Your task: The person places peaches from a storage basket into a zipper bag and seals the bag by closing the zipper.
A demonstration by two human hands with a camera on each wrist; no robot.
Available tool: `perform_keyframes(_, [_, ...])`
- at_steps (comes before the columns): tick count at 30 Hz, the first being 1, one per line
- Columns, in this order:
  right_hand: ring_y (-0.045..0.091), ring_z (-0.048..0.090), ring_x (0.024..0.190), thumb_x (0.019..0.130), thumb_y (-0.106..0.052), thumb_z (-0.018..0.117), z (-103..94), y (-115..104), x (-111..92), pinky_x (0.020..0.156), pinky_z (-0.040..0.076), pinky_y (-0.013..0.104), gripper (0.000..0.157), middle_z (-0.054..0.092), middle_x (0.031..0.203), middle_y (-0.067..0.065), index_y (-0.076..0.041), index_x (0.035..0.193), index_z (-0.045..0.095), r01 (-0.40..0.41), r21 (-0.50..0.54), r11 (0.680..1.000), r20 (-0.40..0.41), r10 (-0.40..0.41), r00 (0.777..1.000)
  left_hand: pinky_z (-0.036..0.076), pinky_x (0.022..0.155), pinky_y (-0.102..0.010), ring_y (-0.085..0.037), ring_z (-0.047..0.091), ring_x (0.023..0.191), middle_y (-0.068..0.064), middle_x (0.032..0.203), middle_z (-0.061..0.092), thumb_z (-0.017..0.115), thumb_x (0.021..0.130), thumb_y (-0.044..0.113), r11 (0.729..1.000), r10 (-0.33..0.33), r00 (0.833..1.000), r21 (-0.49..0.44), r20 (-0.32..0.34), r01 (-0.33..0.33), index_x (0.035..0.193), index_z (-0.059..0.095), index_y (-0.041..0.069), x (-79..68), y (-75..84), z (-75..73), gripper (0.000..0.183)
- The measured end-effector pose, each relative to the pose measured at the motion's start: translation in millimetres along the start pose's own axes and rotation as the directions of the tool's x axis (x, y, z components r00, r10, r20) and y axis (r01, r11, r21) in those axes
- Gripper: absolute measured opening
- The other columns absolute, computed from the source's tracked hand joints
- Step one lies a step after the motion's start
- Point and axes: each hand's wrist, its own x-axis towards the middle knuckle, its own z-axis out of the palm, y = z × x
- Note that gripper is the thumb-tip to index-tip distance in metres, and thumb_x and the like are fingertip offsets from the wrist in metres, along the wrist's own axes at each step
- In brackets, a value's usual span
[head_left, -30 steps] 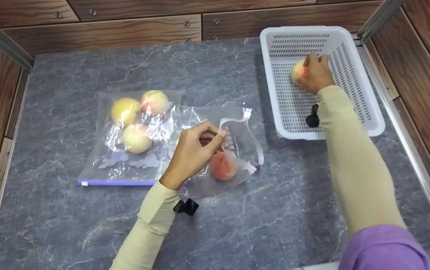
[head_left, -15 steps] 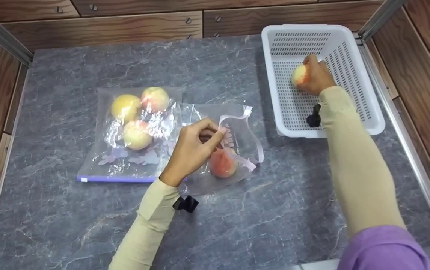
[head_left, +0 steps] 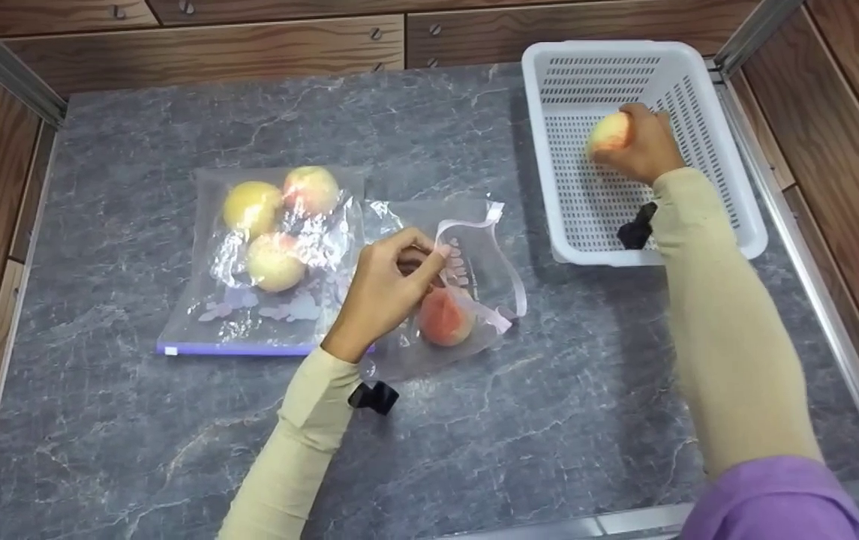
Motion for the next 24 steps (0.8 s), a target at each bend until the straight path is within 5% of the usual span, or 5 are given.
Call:
perform_keyframes(8, [0.034, 0.045, 0.124, 0.084, -0.019, 0.08, -6.6, -22, -17, 0.108, 0.041, 0.047, 0.075, 0.044, 0.14, 0.026, -0.002, 0.148, 0.044, 0.055, 0.121, 0.991, -0.145, -0.037, 0.989, 0.06, 0.06, -0.032, -0.019, 0.071, 0.064, -0.007, 0.078, 0.074, 0.067, 0.098, 0.011, 1.0, 0.01, 1.0, -0.01, -0.029, -0.011, 0.093, 0.068, 0.0, -0.9, -2.9, 0.5, 0.011])
perform_keyframes(15, [0.016, 0.051, 0.097, 0.082, -0.02, 0.084, -4.1, -37, -41, 0.079, 0.052, 0.023, 0.071, 0.048, 0.125, 0.009, -0.007, 0.144, 0.05, 0.124, 0.36, 0.925, -0.19, -0.057, 0.98, 0.06, 0.062, -0.031, -0.026, 0.072, 0.066, -0.009, 0.079, 0.075, 0.067, 0.098, 0.011, 1.0, 0.008, 0.999, -0.005, -0.042, -0.009, 0.092, 0.068, 0.001, -2.0, -4.5, 0.6, 0.012])
perform_keyframes(20, [0.019, 0.056, 0.092, 0.083, -0.018, 0.084, -1.8, -50, -62, 0.075, 0.058, 0.022, 0.069, 0.046, 0.123, 0.007, -0.014, 0.143, 0.051, 0.097, 0.575, 0.812, -0.131, -0.026, 0.991, 0.061, 0.06, -0.033, -0.017, 0.071, 0.063, -0.008, 0.079, 0.075, 0.067, 0.098, 0.012, 1.0, 0.013, 0.999, -0.014, -0.05, -0.014, 0.091, 0.066, 0.0, -3.0, -4.9, 1.2, 0.014])
perform_keyframes(24, [0.027, 0.06, 0.098, 0.082, -0.007, 0.083, 2.1, -59, -78, 0.077, 0.061, 0.028, 0.063, 0.046, 0.126, 0.013, -0.012, 0.138, 0.055, 0.103, 0.767, 0.633, -0.095, -0.046, 0.994, 0.061, 0.06, -0.034, -0.017, 0.071, 0.063, -0.007, 0.079, 0.075, 0.067, 0.098, 0.011, 0.999, 0.013, 0.999, -0.033, -0.045, -0.015, 0.091, 0.066, 0.0, -3.7, -4.4, 1.5, 0.014])
